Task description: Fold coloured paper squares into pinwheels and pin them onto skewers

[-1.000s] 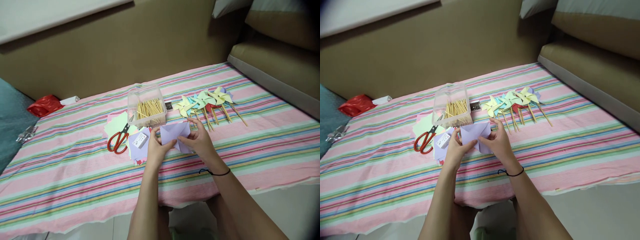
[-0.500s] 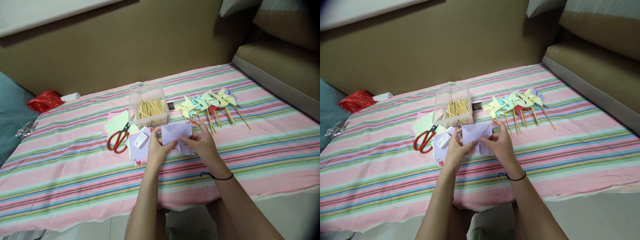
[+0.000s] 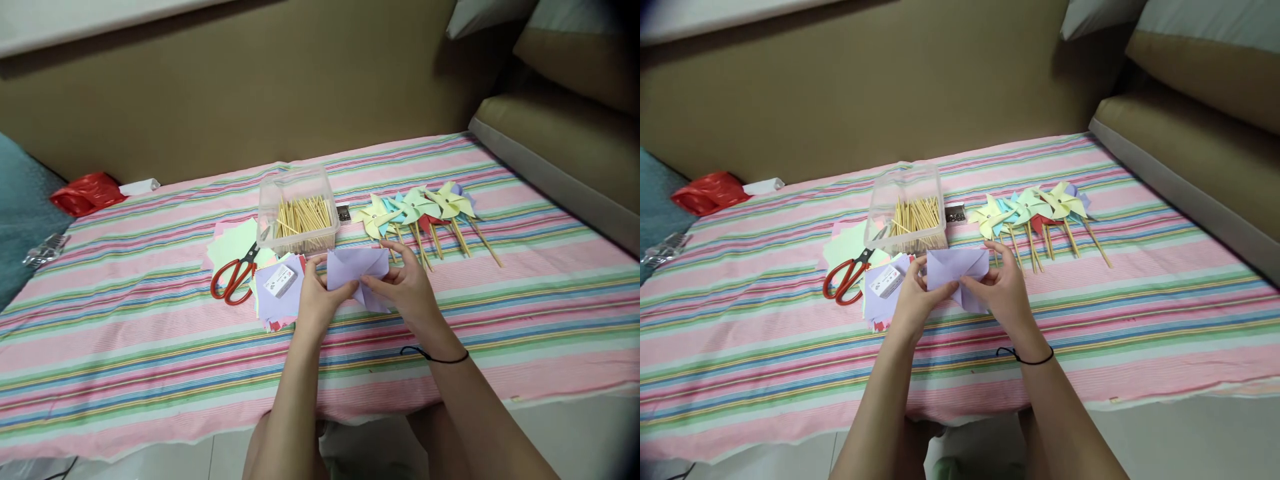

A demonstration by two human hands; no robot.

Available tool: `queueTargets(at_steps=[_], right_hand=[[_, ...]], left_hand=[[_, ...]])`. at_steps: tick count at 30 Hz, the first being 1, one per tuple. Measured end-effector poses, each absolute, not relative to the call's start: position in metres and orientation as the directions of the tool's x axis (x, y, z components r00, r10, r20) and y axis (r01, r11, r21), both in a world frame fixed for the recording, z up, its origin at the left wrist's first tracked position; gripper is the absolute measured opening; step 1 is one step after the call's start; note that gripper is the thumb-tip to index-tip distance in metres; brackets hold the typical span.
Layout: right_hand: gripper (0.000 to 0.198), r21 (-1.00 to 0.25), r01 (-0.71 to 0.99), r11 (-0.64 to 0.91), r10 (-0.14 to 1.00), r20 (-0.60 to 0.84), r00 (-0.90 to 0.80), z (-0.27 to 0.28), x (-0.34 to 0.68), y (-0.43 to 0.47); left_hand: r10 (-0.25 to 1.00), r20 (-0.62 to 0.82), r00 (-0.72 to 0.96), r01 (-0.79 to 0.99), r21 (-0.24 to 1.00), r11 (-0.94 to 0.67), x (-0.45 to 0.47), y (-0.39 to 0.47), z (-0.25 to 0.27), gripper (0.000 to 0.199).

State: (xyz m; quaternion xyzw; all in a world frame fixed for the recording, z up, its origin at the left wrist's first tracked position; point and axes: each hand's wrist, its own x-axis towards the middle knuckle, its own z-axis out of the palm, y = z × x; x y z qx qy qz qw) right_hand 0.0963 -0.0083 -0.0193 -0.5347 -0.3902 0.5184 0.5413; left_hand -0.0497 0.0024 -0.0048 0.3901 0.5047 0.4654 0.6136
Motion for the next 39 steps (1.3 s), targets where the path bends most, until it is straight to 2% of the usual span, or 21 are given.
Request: queueTargets(at_steps=[8, 15, 20, 26, 31, 33, 36, 39], right_hand=[[0.066, -0.986, -0.12, -0.119, 0.985, -0.133, 0.112, -0.018, 0.096, -0.008], [0.076, -0.968, -0.217, -0.125, 0.986, -0.145, 0.079, -0.021, 0.095, -0.007], [0.073, -0.967, -0.221, -0.127, 0.988, -0.143, 0.056, -0.021, 0.093, -0.007], [0.068, -0.963, -0.229, -0.141, 0.986, -0.157, 0.054, -0.018, 0.092, -0.007], [0.061, -0.963, -0.223, -0.152, 0.985, -0.166, 0.043, -0.02, 0.093, -0.006], [0.052, -0.981, -0.161, -0.113, 0.988, -0.128, 0.087, -0.02, 0.097, -0.005], [0.038, -0.999, 0.039, -0.007, 0.986, -0.001, 0.17, -0.022, 0.107, -0.002], [0.025, -0.956, 0.271, 0.108, 0.982, 0.145, 0.121, -0.024, 0.115, 0.001]], left_hand=[[0.97, -0.241, 0.043, -0.143, 0.959, 0.245, -0.05, 0.003, -0.005, 0.069], [0.973, -0.228, -0.041, -0.162, 0.962, 0.218, -0.052, 0.006, -0.012, 0.065], [0.975, -0.224, -0.013, -0.119, 0.968, 0.221, -0.054, 0.004, -0.012, 0.066], [0.982, -0.184, 0.05, -0.18, 0.965, 0.19, -0.054, 0.003, -0.01, 0.062], [0.98, -0.193, 0.056, -0.152, 0.968, 0.199, -0.056, 0.004, -0.01, 0.063], [0.978, -0.198, 0.061, -0.118, 0.972, 0.204, -0.058, 0.004, -0.009, 0.062], [0.981, -0.177, 0.086, -0.019, 0.984, 0.179, -0.06, 0.003, -0.008, 0.062], [0.981, -0.144, 0.129, 0.073, 0.988, 0.136, -0.06, 0.002, -0.009, 0.06]])
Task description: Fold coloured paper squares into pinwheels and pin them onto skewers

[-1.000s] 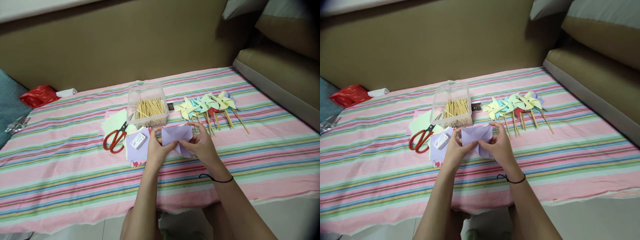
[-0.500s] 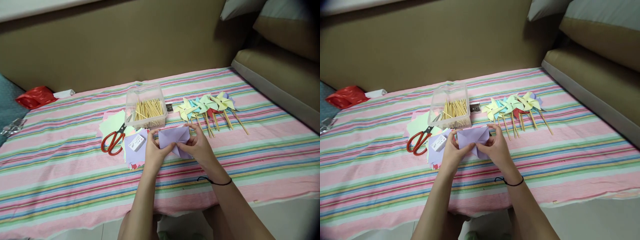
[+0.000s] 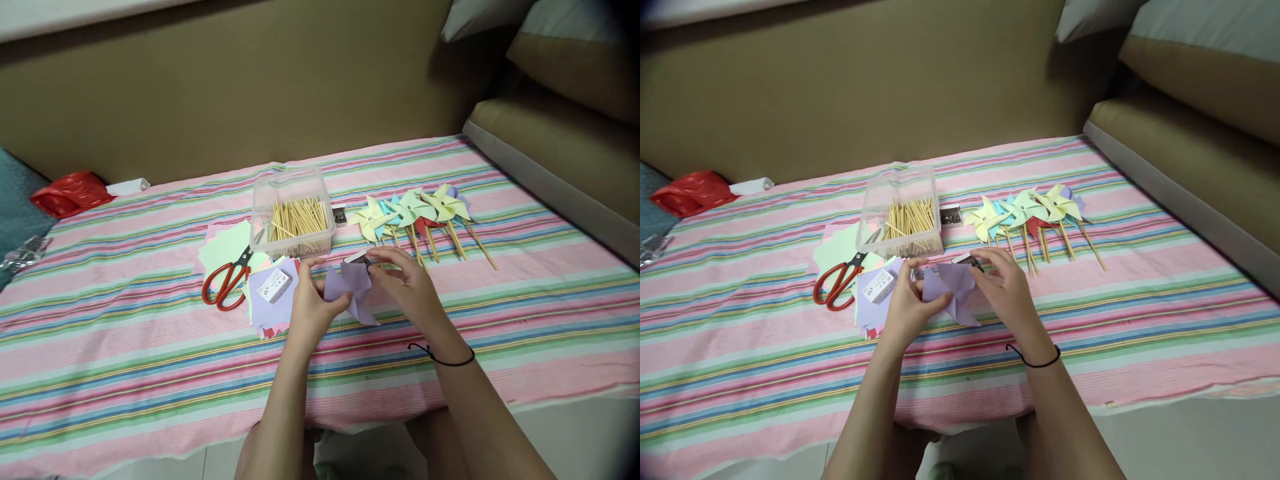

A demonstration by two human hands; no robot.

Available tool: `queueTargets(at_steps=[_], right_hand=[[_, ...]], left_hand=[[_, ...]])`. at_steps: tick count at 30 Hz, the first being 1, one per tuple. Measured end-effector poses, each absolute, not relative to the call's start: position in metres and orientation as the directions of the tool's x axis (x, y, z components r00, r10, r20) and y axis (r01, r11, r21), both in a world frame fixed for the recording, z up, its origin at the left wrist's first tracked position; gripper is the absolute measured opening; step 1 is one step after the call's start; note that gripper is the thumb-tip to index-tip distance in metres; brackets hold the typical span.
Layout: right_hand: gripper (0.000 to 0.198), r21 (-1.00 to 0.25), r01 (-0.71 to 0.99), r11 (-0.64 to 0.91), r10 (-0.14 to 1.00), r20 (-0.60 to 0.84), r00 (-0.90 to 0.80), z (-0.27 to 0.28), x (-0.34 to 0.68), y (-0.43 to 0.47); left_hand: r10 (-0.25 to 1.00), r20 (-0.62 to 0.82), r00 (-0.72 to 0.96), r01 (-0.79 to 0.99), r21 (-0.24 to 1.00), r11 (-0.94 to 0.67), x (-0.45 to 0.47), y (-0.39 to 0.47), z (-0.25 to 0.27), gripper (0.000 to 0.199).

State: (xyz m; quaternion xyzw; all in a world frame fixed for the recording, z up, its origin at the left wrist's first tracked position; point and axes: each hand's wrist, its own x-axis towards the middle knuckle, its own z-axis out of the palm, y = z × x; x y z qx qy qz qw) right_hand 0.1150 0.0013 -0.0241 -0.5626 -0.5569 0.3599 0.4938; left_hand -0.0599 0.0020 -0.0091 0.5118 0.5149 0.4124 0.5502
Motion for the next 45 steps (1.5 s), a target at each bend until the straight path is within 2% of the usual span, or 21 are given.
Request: queueTargets(at_steps=[3, 6, 9, 13, 17, 24, 27, 30, 33, 35, 36, 38, 40, 45], right_hand=[[0.016, -0.894, 0.407, 0.187, 0.975, 0.22, 0.037, -0.024, 0.119, 0.004], [0.017, -0.876, 0.421, 0.234, 0.968, 0.25, -0.018, -0.021, 0.12, 0.005], [0.022, -0.939, 0.295, 0.174, 0.984, 0.158, -0.078, -0.018, 0.123, 0.003], [0.033, -0.99, 0.142, -0.007, 0.959, -0.047, -0.28, -0.018, 0.127, -0.002], [0.031, -0.989, 0.138, -0.045, 0.919, -0.095, -0.383, -0.016, 0.124, -0.004], [0.035, -0.977, 0.209, -0.04, 0.908, -0.123, -0.401, -0.013, 0.118, -0.005], [0.038, -0.976, 0.209, -0.053, 0.916, -0.131, -0.379, -0.014, 0.119, -0.005], [0.04, -0.991, 0.052, -0.124, 0.934, -0.134, -0.33, -0.013, 0.121, -0.005], [0.045, -0.977, -0.166, -0.137, 0.983, -0.113, -0.147, -0.011, 0.119, -0.003], [0.047, -0.957, -0.278, -0.085, 0.995, -0.097, 0.028, -0.011, 0.113, -0.001], [0.047, -0.945, -0.324, -0.051, 0.99, -0.091, 0.109, -0.011, 0.109, 0.0], [0.046, -0.917, -0.399, 0.012, 0.968, -0.09, 0.234, -0.013, 0.099, 0.001], [0.046, -0.887, -0.461, 0.036, 0.945, -0.12, 0.304, -0.013, 0.088, 0.0], [0.048, -0.852, -0.523, 0.005, 0.896, -0.228, 0.381, -0.013, 0.065, -0.009]], left_hand=[[0.977, -0.134, 0.164, 0.133, 0.985, 0.113, -0.06, 0.002, -0.012, 0.058], [0.973, -0.13, 0.193, 0.153, 0.983, 0.101, -0.061, 0.002, -0.013, 0.057], [0.954, -0.154, 0.257, 0.132, 0.984, 0.123, -0.065, 0.002, -0.01, 0.056], [0.892, -0.21, 0.401, 0.113, 0.977, 0.18, -0.07, 0.002, -0.005, 0.057], [0.869, -0.211, 0.447, 0.129, 0.977, 0.171, -0.072, 0.001, -0.005, 0.055], [0.875, -0.223, 0.429, 0.259, 0.959, 0.117, -0.072, 0.0, -0.011, 0.057], [0.869, -0.231, 0.437, 0.2, 0.967, 0.157, -0.071, 0.001, -0.008, 0.059], [0.914, -0.205, 0.351, 0.018, 0.977, 0.212, -0.068, 0.004, -0.004, 0.064], [0.978, -0.148, 0.145, -0.309, 0.933, 0.187, -0.06, 0.008, -0.004, 0.06], [0.986, -0.136, 0.095, -0.523, 0.836, 0.165, -0.051, 0.009, -0.007, 0.06], [0.986, -0.128, 0.108, -0.571, 0.804, 0.167, -0.046, 0.009, -0.008, 0.062], [0.988, -0.075, 0.134, -0.567, 0.812, 0.138, -0.036, 0.005, -0.011, 0.071], [0.987, -0.099, 0.129, -0.514, 0.844, 0.151, -0.027, -0.001, -0.012, 0.075], [0.979, -0.204, 0.03, -0.533, 0.825, 0.188, -0.012, -0.011, -0.015, 0.036]])
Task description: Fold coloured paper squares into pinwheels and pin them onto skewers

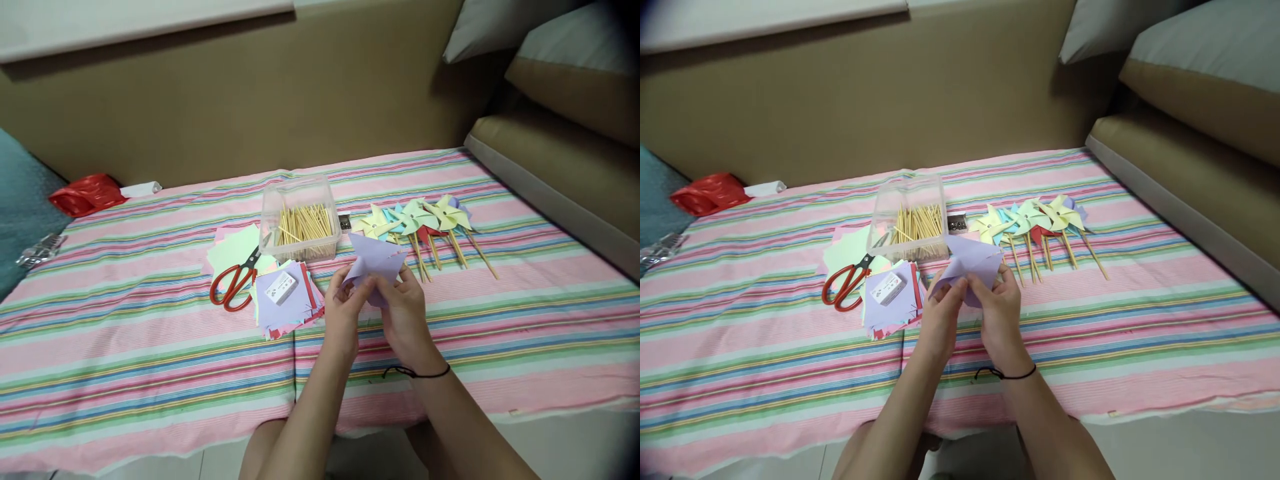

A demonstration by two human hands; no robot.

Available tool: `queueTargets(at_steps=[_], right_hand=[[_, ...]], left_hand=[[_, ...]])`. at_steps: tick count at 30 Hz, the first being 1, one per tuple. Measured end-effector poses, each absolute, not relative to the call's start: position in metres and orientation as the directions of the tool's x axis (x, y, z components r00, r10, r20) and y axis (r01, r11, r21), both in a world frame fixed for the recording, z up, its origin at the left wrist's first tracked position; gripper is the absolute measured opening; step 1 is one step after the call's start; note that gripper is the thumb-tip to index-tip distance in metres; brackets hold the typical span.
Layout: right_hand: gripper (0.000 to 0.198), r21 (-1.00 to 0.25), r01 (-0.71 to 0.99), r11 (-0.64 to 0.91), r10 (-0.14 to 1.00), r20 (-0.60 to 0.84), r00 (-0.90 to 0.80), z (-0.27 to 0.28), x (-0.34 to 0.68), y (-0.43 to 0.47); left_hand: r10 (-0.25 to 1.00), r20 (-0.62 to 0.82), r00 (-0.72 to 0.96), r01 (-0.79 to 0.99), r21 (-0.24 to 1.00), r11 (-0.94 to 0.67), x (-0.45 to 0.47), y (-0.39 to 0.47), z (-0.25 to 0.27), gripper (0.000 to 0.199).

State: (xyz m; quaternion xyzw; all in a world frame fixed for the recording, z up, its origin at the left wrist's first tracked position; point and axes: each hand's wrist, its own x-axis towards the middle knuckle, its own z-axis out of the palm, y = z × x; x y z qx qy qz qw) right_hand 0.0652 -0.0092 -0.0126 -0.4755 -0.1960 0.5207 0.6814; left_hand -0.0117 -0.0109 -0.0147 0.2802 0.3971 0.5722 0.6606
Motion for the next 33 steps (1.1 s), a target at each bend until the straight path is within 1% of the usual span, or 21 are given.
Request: queueTargets(at_steps=[3, 5, 9, 12, 16, 19, 23, 27, 29, 33], right_hand=[[0.047, -0.872, -0.487, 0.041, 0.89, -0.19, 0.415, -0.014, 0.057, -0.012], [0.045, -0.877, -0.475, 0.069, 0.892, -0.158, 0.422, -0.016, 0.053, -0.013], [0.044, -0.862, -0.495, 0.11, 0.886, -0.141, 0.443, -0.018, 0.05, -0.015], [0.043, -0.861, -0.498, 0.1, 0.892, -0.144, 0.428, -0.016, 0.051, -0.016], [0.044, -0.89, -0.457, 0.012, 0.929, -0.159, 0.334, -0.013, 0.059, -0.013], [0.05, -0.91, -0.414, -0.009, 0.945, -0.143, 0.294, -0.013, 0.066, -0.009], [0.057, -0.937, -0.346, -0.036, 0.961, -0.128, 0.247, -0.014, 0.073, -0.008], [0.057, -0.957, -0.286, -0.048, 0.955, -0.128, 0.268, -0.016, 0.076, -0.007], [0.057, -0.959, -0.278, -0.059, 0.95, -0.139, 0.28, -0.016, 0.075, -0.008], [0.059, -0.94, -0.334, -0.064, 0.929, -0.178, 0.323, -0.016, 0.072, -0.008]], left_hand=[[0.96, -0.271, -0.063, -0.561, 0.806, 0.191, -0.009, -0.011, -0.014, 0.029], [0.949, -0.3, -0.096, -0.591, 0.785, 0.188, -0.009, -0.01, -0.013, 0.025], [0.946, -0.308, -0.098, -0.627, 0.758, 0.181, -0.01, -0.008, -0.011, 0.021], [0.943, -0.316, -0.107, -0.612, 0.768, 0.188, -0.012, -0.007, -0.012, 0.02], [0.937, -0.317, -0.15, -0.561, 0.808, 0.183, -0.021, -0.004, -0.013, 0.019], [0.949, -0.281, -0.142, -0.489, 0.853, 0.179, -0.029, 0.0, -0.014, 0.017], [0.967, -0.224, -0.121, -0.34, 0.925, 0.172, -0.039, 0.003, -0.015, 0.016], [0.98, -0.169, -0.1, -0.154, 0.976, 0.153, -0.045, 0.005, -0.014, 0.022], [0.984, -0.166, -0.065, -0.143, 0.977, 0.156, -0.046, 0.006, -0.014, 0.023], [0.982, -0.189, -0.024, -0.256, 0.95, 0.177, -0.043, 0.007, -0.013, 0.02]])
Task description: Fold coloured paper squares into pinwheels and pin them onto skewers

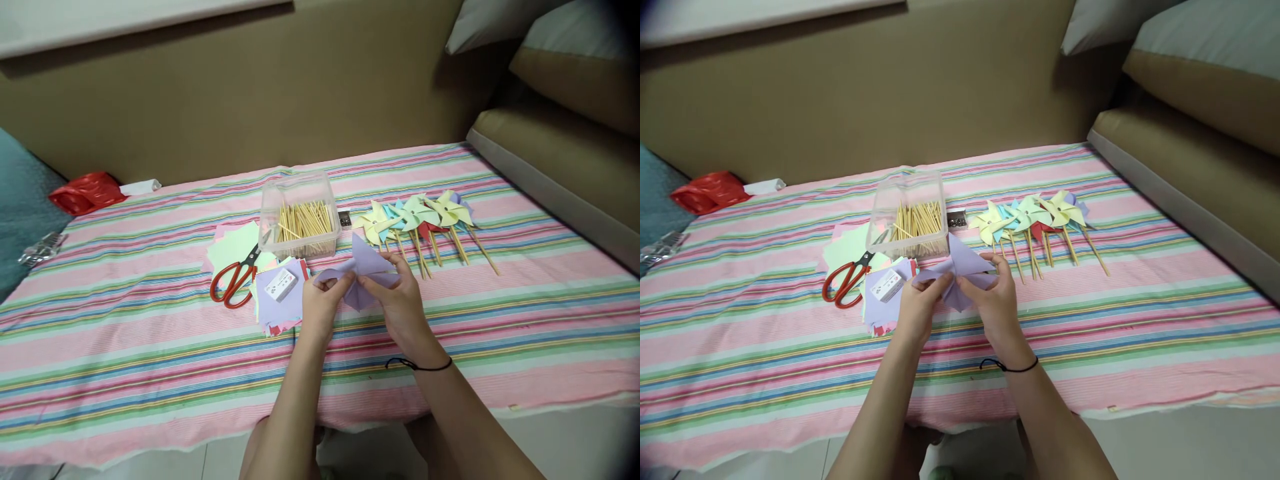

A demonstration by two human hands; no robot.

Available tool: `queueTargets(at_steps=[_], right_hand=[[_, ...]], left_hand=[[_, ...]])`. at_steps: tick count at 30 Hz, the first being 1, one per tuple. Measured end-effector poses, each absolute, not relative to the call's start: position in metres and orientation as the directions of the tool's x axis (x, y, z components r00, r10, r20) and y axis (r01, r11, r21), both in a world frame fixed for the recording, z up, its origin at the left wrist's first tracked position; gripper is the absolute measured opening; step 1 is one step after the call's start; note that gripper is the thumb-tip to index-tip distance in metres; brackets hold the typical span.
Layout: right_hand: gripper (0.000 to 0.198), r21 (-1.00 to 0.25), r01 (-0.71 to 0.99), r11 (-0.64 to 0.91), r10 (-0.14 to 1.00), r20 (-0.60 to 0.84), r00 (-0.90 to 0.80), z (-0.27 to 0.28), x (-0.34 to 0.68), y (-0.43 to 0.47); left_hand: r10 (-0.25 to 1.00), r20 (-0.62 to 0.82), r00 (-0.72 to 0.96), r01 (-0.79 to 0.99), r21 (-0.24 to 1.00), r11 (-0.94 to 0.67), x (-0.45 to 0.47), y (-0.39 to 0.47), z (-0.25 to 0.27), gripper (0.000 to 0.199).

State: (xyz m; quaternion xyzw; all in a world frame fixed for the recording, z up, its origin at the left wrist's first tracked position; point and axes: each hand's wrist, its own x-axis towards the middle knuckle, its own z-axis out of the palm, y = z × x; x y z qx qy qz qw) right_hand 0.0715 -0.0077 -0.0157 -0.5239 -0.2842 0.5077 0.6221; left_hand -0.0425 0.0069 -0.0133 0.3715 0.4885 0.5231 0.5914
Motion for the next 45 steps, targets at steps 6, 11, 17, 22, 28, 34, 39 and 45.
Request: queueTargets(at_steps=[6, 11, 17, 22, 28, 34, 39, 45], right_hand=[[0.06, -0.925, -0.376, -0.051, 0.9, -0.206, 0.384, -0.016, 0.066, -0.008], [0.059, -0.937, -0.345, -0.054, 0.889, -0.203, 0.412, -0.018, 0.064, -0.009], [0.052, -0.971, -0.237, -0.028, 0.963, -0.09, 0.255, -0.015, 0.076, -0.01], [0.044, -0.967, -0.211, 0.145, 0.988, 0.129, 0.087, -0.01, 0.094, -0.014], [0.033, -0.969, -0.09, 0.231, 0.967, 0.239, -0.091, -0.017, 0.093, -0.018], [0.053, -0.962, -0.005, 0.272, 0.961, 0.272, -0.05, -0.019, 0.093, -0.019], [0.021, -0.921, 0.141, 0.363, 0.929, 0.346, -0.134, -0.019, 0.089, -0.016], [0.011, -0.955, 0.079, 0.286, 0.958, 0.282, -0.062, -0.015, 0.085, -0.016]], left_hand=[[0.98, -0.189, -0.054, -0.346, 0.924, 0.159, -0.041, 0.006, -0.007, 0.033], [0.974, -0.207, -0.095, -0.288, 0.942, 0.172, -0.043, 0.005, -0.007, 0.052], [0.949, -0.223, -0.223, -0.346, 0.928, 0.136, -0.042, 0.007, -0.008, 0.061], [0.932, -0.235, -0.277, -0.45, 0.889, 0.091, -0.047, 0.01, -0.003, 0.06], [0.924, -0.265, -0.277, -0.536, 0.84, 0.08, -0.051, 0.011, -0.004, 0.061], [0.902, -0.287, -0.321, -0.542, 0.837, 0.073, -0.051, 0.012, -0.007, 0.062], [0.902, -0.27, -0.338, -0.54, 0.84, 0.05, -0.049, 0.01, -0.005, 0.06], [0.902, -0.254, -0.348, -0.5, 0.865, 0.051, -0.044, 0.009, -0.005, 0.056]])
